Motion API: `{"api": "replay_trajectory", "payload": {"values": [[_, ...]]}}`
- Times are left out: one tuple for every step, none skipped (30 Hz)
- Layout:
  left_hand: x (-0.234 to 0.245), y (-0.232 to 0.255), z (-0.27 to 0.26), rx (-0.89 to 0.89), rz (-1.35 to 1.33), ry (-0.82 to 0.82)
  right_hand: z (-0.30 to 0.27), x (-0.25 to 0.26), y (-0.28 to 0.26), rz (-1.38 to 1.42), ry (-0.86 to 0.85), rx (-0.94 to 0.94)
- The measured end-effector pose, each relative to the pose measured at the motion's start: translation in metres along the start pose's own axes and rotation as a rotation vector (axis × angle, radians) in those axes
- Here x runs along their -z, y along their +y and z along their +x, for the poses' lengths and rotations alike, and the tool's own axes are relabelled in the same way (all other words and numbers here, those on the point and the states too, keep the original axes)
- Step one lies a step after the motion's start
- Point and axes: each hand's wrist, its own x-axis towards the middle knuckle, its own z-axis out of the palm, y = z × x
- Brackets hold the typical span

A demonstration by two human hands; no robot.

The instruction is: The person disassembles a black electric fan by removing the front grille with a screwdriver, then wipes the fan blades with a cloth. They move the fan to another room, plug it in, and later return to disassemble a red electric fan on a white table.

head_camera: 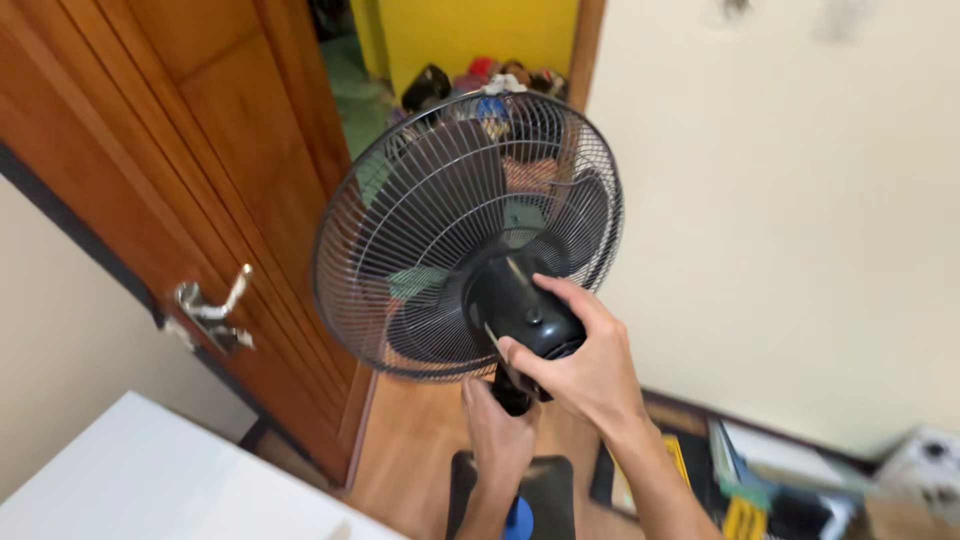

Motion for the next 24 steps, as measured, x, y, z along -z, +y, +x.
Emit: {"api": "replay_trajectory", "payload": {"values": [[-0.008, -0.003, 0.019, -0.007, -0.011, 0.055, 0.018, -0.008, 0.001, 0.02, -0.026, -0.027], [-0.017, -0.006, 0.038, 0.004, 0.015, 0.081, 0.038, -0.016, 0.002, 0.039, -0.053, -0.053], [-0.021, -0.011, 0.056, 0.021, 0.051, 0.106, 0.057, -0.025, 0.005, 0.037, -0.062, 0.01], [-0.025, -0.017, 0.073, 0.039, 0.087, 0.132, 0.077, -0.033, 0.009, 0.036, -0.071, 0.073], [-0.028, -0.024, 0.086, -0.005, 0.088, 0.165, 0.091, -0.042, 0.014, 0.036, -0.089, 0.125], [-0.033, -0.032, 0.101, -0.048, 0.09, 0.198, 0.104, -0.051, 0.019, 0.047, -0.116, 0.105], [-0.038, -0.039, 0.122, -0.106, 0.092, 0.238, 0.122, -0.06, 0.025, 0.064, -0.138, 0.098], [-0.043, -0.044, 0.138, -0.062, 0.089, 0.247, 0.139, -0.069, 0.031, 0.08, -0.159, 0.091], [-0.048, -0.05, 0.156, -0.023, 0.085, 0.257, 0.156, -0.079, 0.036, 0.076, -0.175, 0.102], [-0.054, -0.055, 0.175, 0.016, 0.079, 0.267, 0.173, -0.088, 0.043, 0.072, -0.19, 0.113], [-0.065, -0.06, 0.193, -0.029, 0.09, 0.299, 0.191, -0.092, 0.052, 0.064, -0.204, 0.124], [-0.076, -0.066, 0.213, -0.074, 0.102, 0.33, 0.211, -0.097, 0.062, 0.084, -0.207, 0.158], [-0.083, -0.074, 0.233, -0.116, 0.12, 0.36, 0.232, -0.105, 0.072, 0.109, -0.213, 0.188], [-0.092, -0.081, 0.254, -0.073, 0.149, 0.369, 0.254, -0.114, 0.082, 0.134, -0.218, 0.218], [-0.102, -0.086, 0.27, -0.021, 0.175, 0.376, 0.274, -0.119, 0.091, 0.128, -0.225, 0.226], [-0.111, -0.092, 0.287, 0.031, 0.199, 0.383, 0.295, -0.125, 0.1, 0.123, -0.231, 0.234], [-0.117, -0.099, 0.306, 0.013, 0.191, 0.398, 0.316, -0.135, 0.108, 0.119, -0.229, 0.244], [-0.122, -0.107, 0.326, -0.005, 0.183, 0.413, 0.336, -0.146, 0.116, 0.153, -0.247, 0.237], [-0.128, -0.113, 0.343, -0.02, 0.175, 0.421, 0.353, -0.153, 0.124, 0.182, -0.263, 0.223], [-0.134, -0.119, 0.362, 0.029, 0.177, 0.413, 0.371, -0.162, 0.132, 0.212, -0.28, 0.21], [-0.138, -0.125, 0.383, 0.075, 0.179, 0.403, 0.391, -0.173, 0.138, 0.22, -0.281, 0.215], [-0.141, -0.131, 0.404, 0.121, 0.181, 0.394, 0.41, -0.185, 0.143, 0.228, -0.282, 0.22], [-0.144, -0.137, 0.423, 0.124, 0.192, 0.401, 0.429, -0.197, 0.15, 0.234, -0.279, 0.223], [-0.147, -0.143, 0.443, 0.128, 0.204, 0.408, 0.446, -0.209, 0.157, 0.225, -0.293, 0.218]]}}
